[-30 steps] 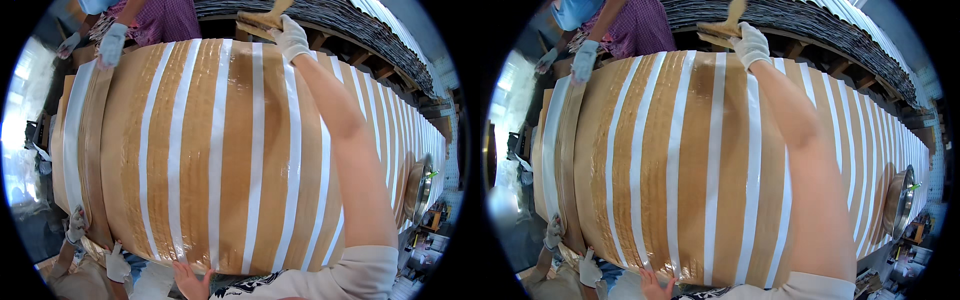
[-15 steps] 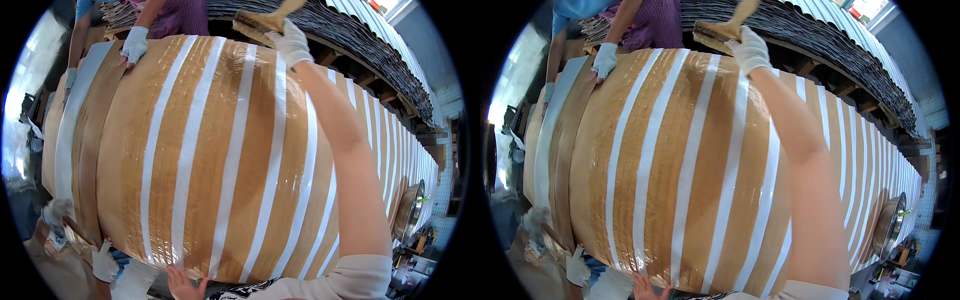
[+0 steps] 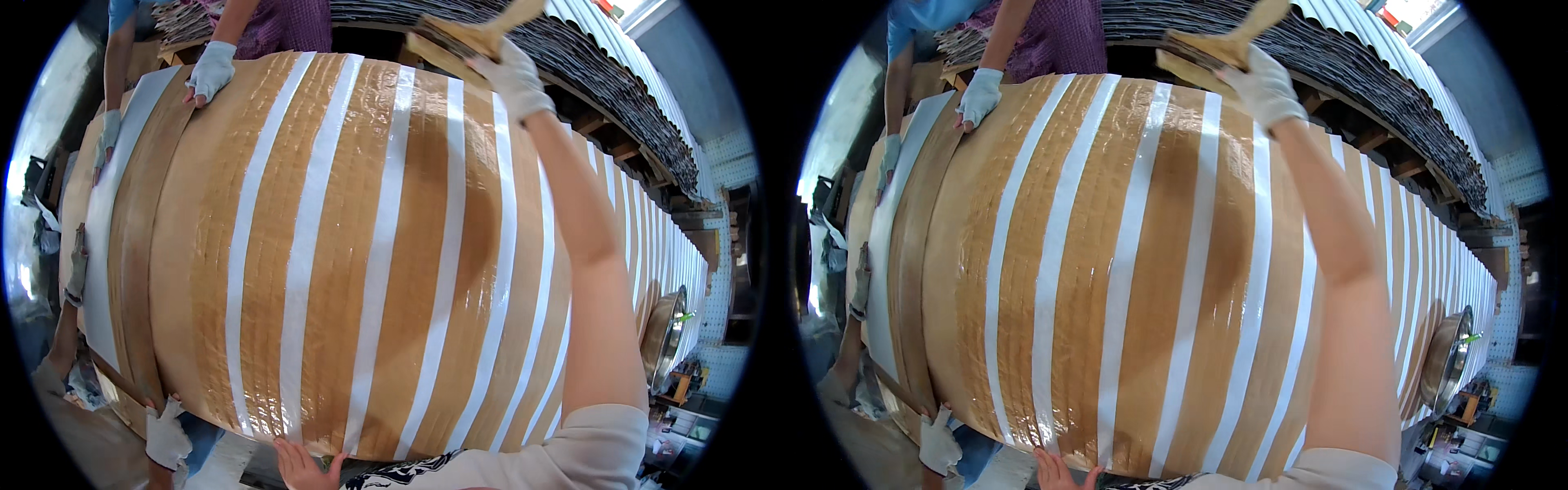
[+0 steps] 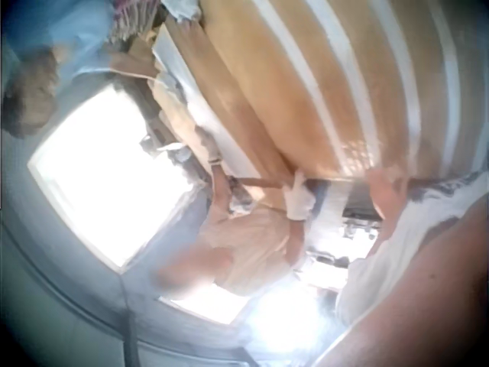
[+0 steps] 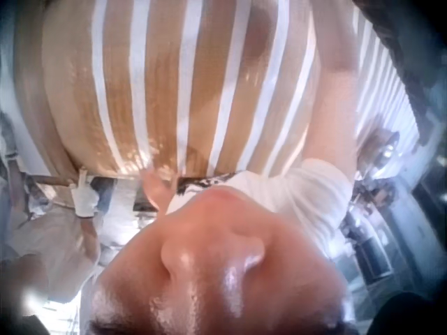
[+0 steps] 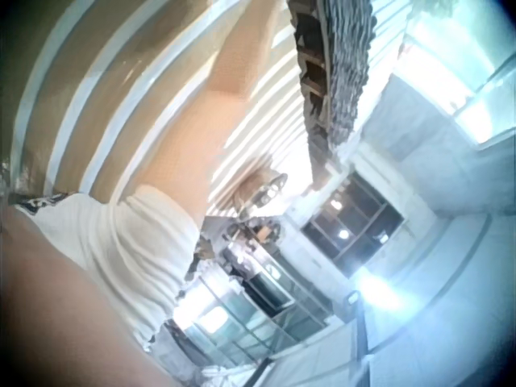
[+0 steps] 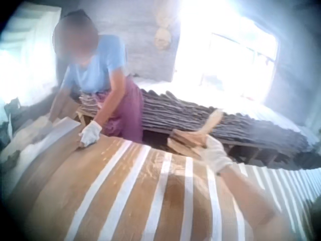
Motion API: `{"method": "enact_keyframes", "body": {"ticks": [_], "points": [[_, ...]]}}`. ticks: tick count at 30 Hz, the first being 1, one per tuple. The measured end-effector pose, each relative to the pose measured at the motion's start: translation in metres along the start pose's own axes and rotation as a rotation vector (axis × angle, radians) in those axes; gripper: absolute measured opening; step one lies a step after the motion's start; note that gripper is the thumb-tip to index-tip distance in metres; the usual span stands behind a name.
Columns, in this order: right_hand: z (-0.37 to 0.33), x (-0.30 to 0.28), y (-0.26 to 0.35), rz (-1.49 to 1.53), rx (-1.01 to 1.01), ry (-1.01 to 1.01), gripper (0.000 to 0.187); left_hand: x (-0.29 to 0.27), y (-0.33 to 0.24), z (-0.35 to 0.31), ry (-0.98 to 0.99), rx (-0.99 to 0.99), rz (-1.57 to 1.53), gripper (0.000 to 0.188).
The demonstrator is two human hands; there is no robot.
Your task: The person applies a clear liquid to a large curved wooden object using a brush. They repeatedly dip the brush into a metal bowl and spread the liquid over the surface in long strokes.
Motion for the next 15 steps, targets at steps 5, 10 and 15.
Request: {"method": "enact_keyframes", "body": {"ticks": [5,10,15], "points": [[-0.029,0.010,-0.077,0.013,0.111,0.140,0.054,0.011,0.006,-0.006,0.083,0.006,-0.038,0.078],[0.010,0.006,-0.059,-0.329,-0.048,-0.032,0.042,0.001,0.000,-0.004,0.040,0.087,0.020,0.082],[0.011,-0.017,-0.040,0.145,0.114,0.267,0.041,0.022,0.017,-0.017,0.069,-0.096,0.030,0.086]]}}
Point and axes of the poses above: each hand's wrist, its own z-axis towards the middle knuckle, its own x-axis out of the palm, y = z × x, the point moved 2 cm from there along z, towards the middle knuckle, and after that the axes turned 1 degree about -y, right-handed, at the moved point
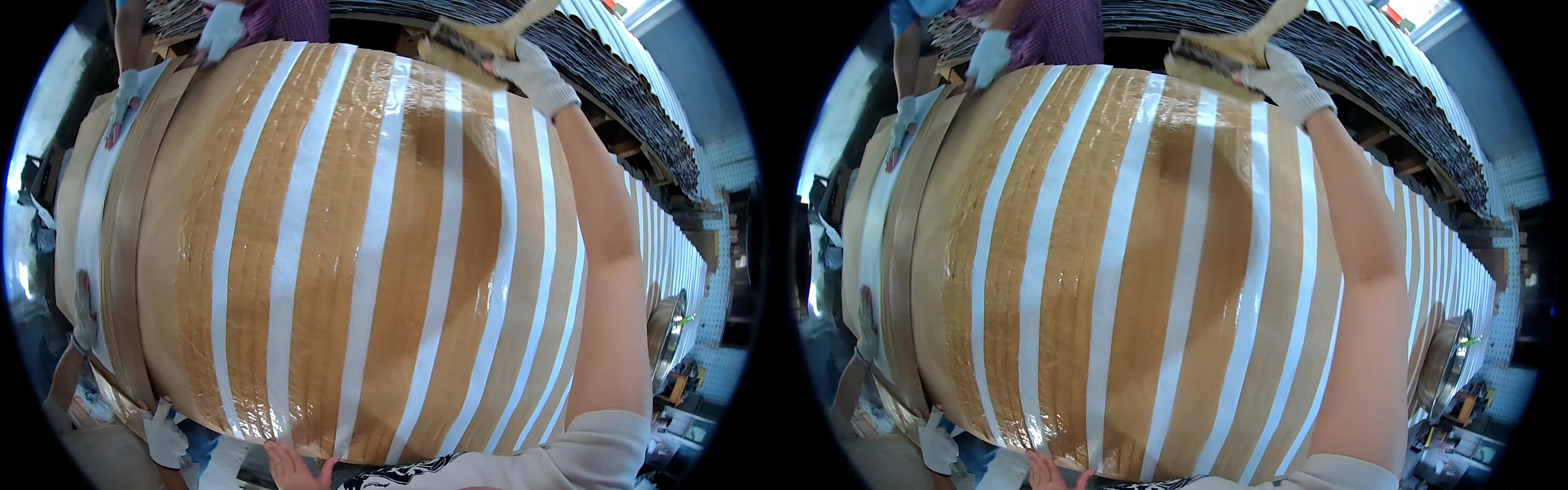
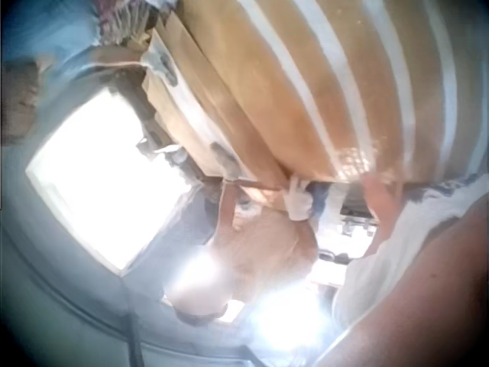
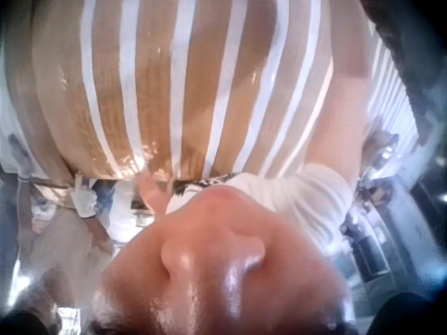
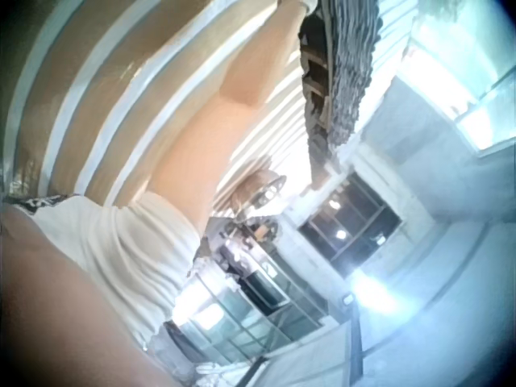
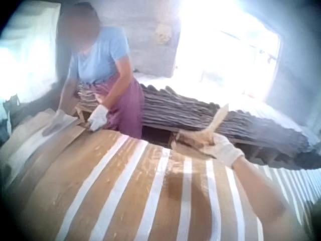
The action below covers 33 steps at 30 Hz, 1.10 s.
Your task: The person applies a clear liquid to a large curved wooden object using a brush. They repeatedly dip the brush into a metal bowl and spread the liquid over the surface in long strokes.
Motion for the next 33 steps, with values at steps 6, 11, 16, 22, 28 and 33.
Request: {"method": "enact_keyframes", "body": {"ticks": [6,11,16,22,28,33], "points": [[-0.003,0.041,0.006,-0.404,0.127,-0.246,0.044,0.016,0.030,-0.014,-0.126,0.235,0.016,0.085],[0.022,0.054,0.069,0.292,0.198,-0.331,0.046,0.013,0.013,-0.010,-0.155,-0.042,-0.323,0.083],[0.008,0.141,0.184,-0.546,-0.360,-0.093,0.029,0.007,0.012,-0.012,-0.106,0.118,-0.023,0.087],[-0.032,0.138,0.157,0.079,0.291,-0.126,0.075,-0.014,0.000,-0.006,0.003,0.049,0.067,0.094],[-0.128,0.018,-0.003,0.317,0.532,-0.524,0.063,0.019,0.017,-0.022,-0.041,0.035,0.012,0.098],[-0.101,-0.019,-0.028,-0.302,0.493,-0.487,0.074,0.024,0.018,-0.025,-0.112,0.053,-0.022,0.097]]}}
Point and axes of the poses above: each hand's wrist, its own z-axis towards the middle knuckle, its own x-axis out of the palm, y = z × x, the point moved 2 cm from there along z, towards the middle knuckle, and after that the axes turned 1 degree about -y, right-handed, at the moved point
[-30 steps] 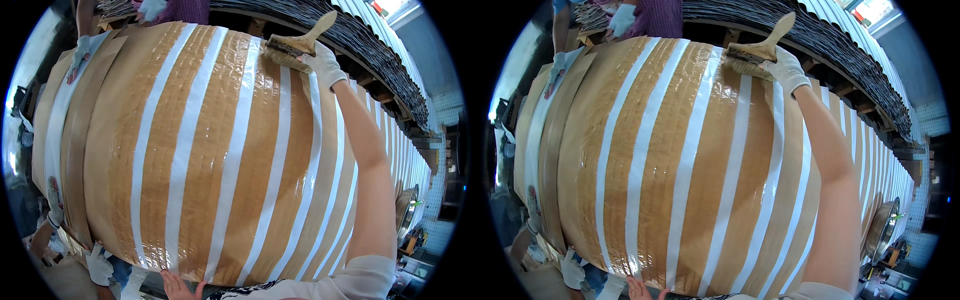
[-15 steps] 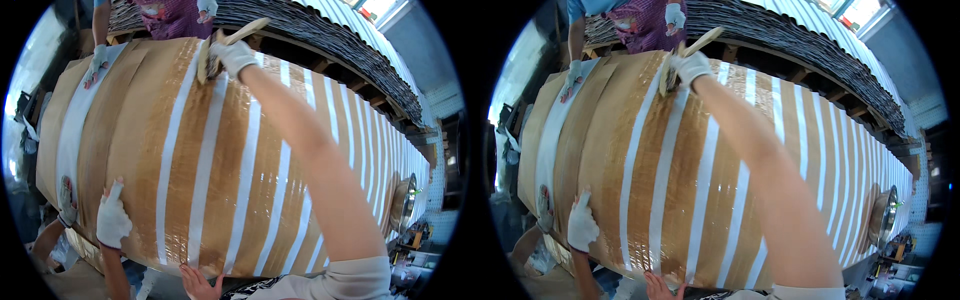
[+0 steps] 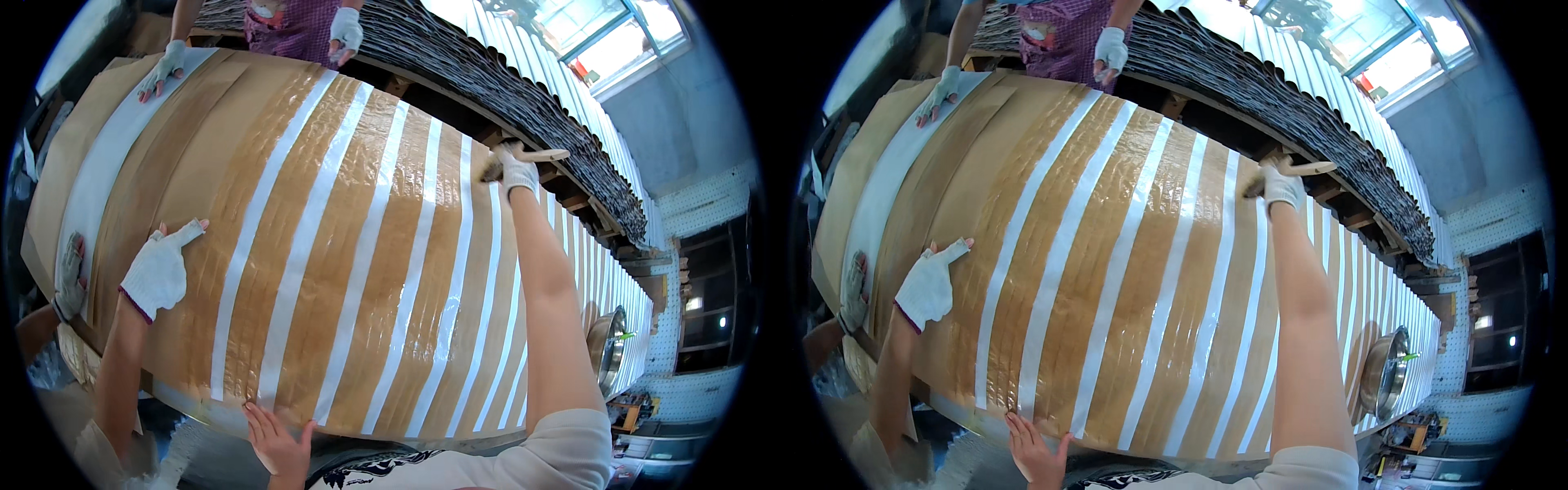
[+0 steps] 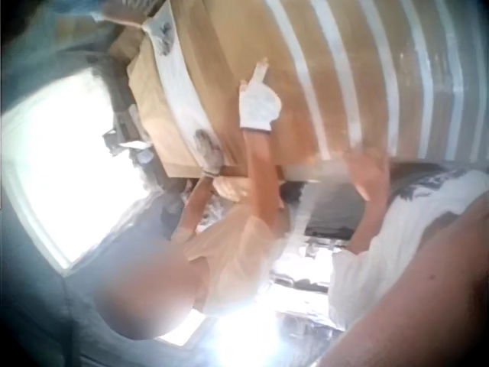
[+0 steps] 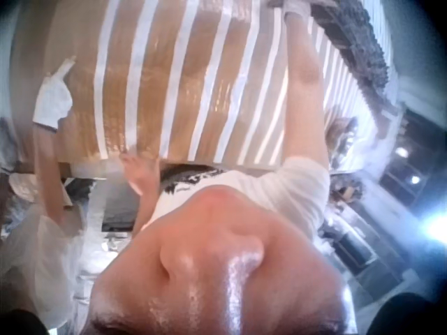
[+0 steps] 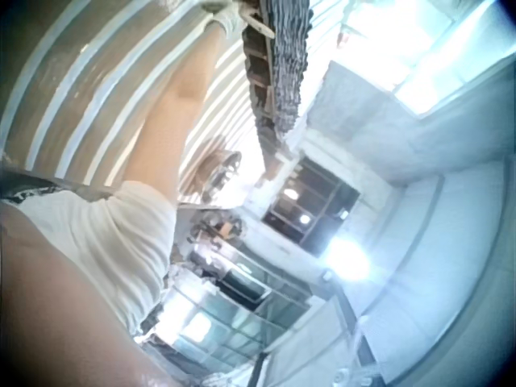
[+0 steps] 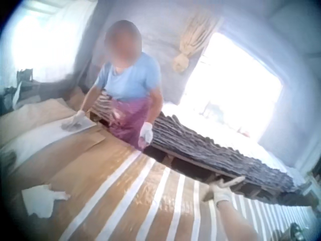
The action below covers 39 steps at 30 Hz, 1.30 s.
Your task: The person applies a clear liquid to a large curved wooden object using a brush. They repeatedly dip the brush into a metal bowl and spread the liquid over the surface in long strokes.
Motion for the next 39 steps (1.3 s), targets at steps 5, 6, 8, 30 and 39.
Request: {"method": "enact_keyframes", "body": {"ticks": [5,6,8,30,39], "points": [[-0.165,-0.004,0.216,0.726,-0.109,0.492,0.048,0.000,0.007,-0.002,-0.020,0.012,0.037,0.093],[-0.173,0.021,0.227,0.778,-0.162,0.487,0.050,0.000,0.006,-0.001,-0.022,0.038,0.035,0.092],[-0.174,0.066,0.241,0.583,-0.170,0.429,0.051,-0.004,0.003,0.002,0.012,0.033,0.009,0.091],[-0.314,0.019,0.242,0.468,-0.141,0.304,0.040,0.011,0.036,-0.007,-0.084,0.173,-0.045,0.077],[-0.293,-0.054,-0.010,0.568,0.136,0.122,0.046,0.005,0.052,-0.010,0.003,0.228,-0.245,0.072]]}}
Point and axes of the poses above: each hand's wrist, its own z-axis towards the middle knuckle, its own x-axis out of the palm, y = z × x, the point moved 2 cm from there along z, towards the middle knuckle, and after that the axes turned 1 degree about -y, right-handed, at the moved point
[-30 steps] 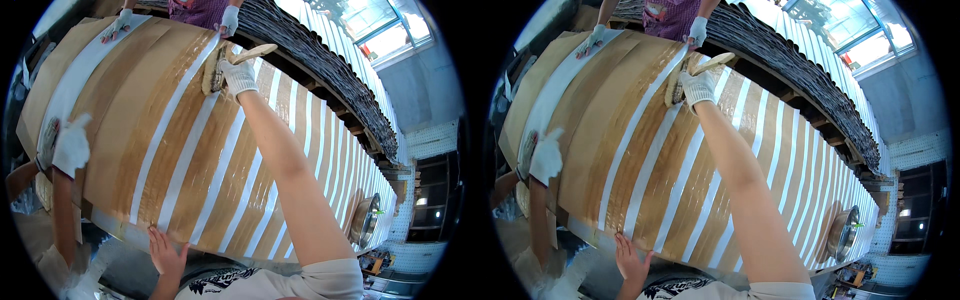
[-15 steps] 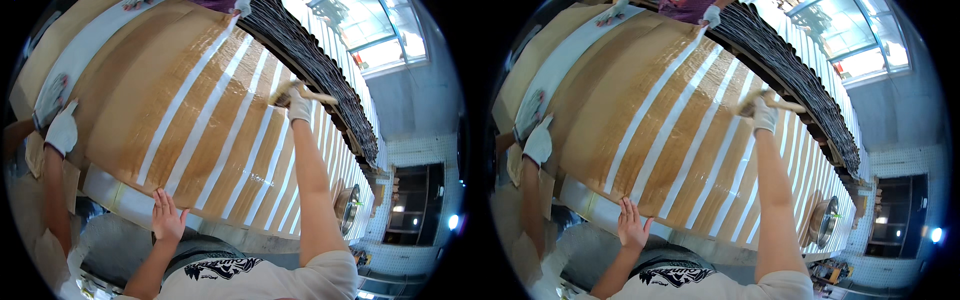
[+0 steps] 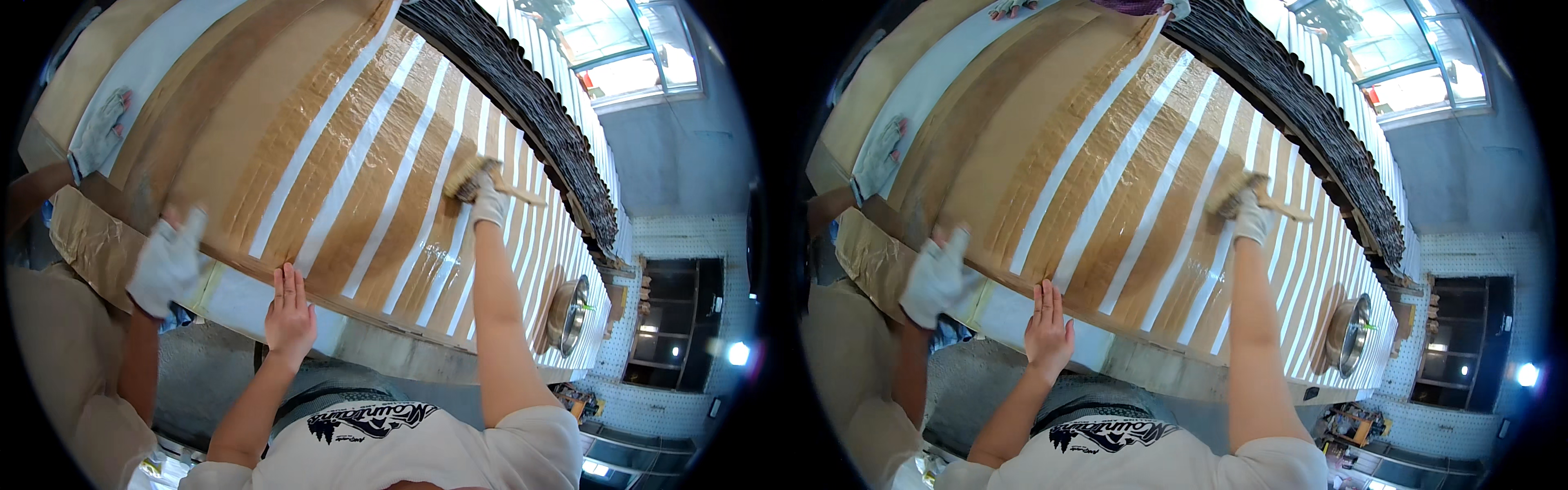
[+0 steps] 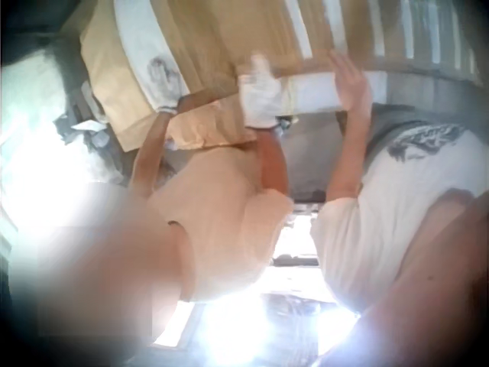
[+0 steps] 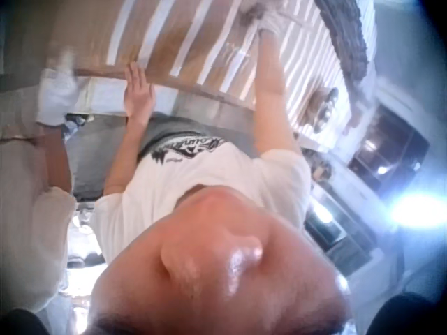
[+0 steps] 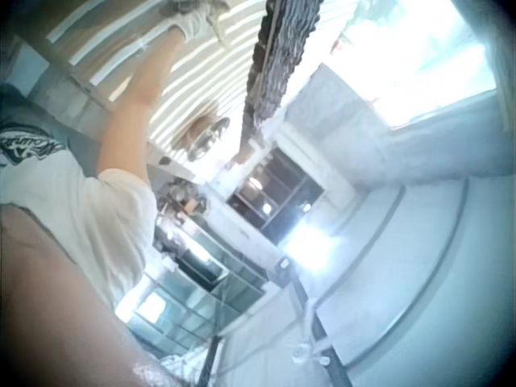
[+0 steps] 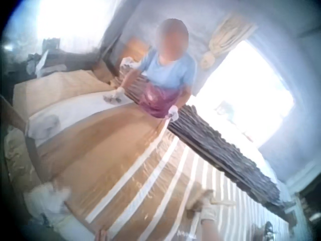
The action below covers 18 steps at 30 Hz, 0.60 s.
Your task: The person applies a clear liquid to a large curved wooden object using a brush. They repeatedly dip the brush into a metal bowl and spread the liquid over the surface in long strokes.
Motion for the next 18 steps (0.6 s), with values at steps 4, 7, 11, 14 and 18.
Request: {"method": "enact_keyframes", "body": {"ticks": [4,7,11,14,18], "points": [[-0.010,-0.036,0.006,-0.024,0.151,-0.220,0.041,0.004,0.003,-0.001,-0.061,0.071,0.022,0.072],[-0.074,0.024,0.095,0.103,0.017,0.069,0.039,0.002,0.009,-0.002,-0.095,0.099,0.063,0.072],[-0.175,0.109,0.158,0.125,-0.090,0.296,0.041,-0.002,0.013,-0.001,-0.091,0.126,0.123,0.071],[-0.192,0.130,0.140,0.007,-0.195,0.188,0.041,-0.005,0.017,-0.001,-0.041,0.102,0.147,0.071],[-0.184,0.029,0.076,0.094,-0.025,0.161,0.045,-0.003,0.026,-0.003,-0.101,0.140,0.080,0.070]]}}
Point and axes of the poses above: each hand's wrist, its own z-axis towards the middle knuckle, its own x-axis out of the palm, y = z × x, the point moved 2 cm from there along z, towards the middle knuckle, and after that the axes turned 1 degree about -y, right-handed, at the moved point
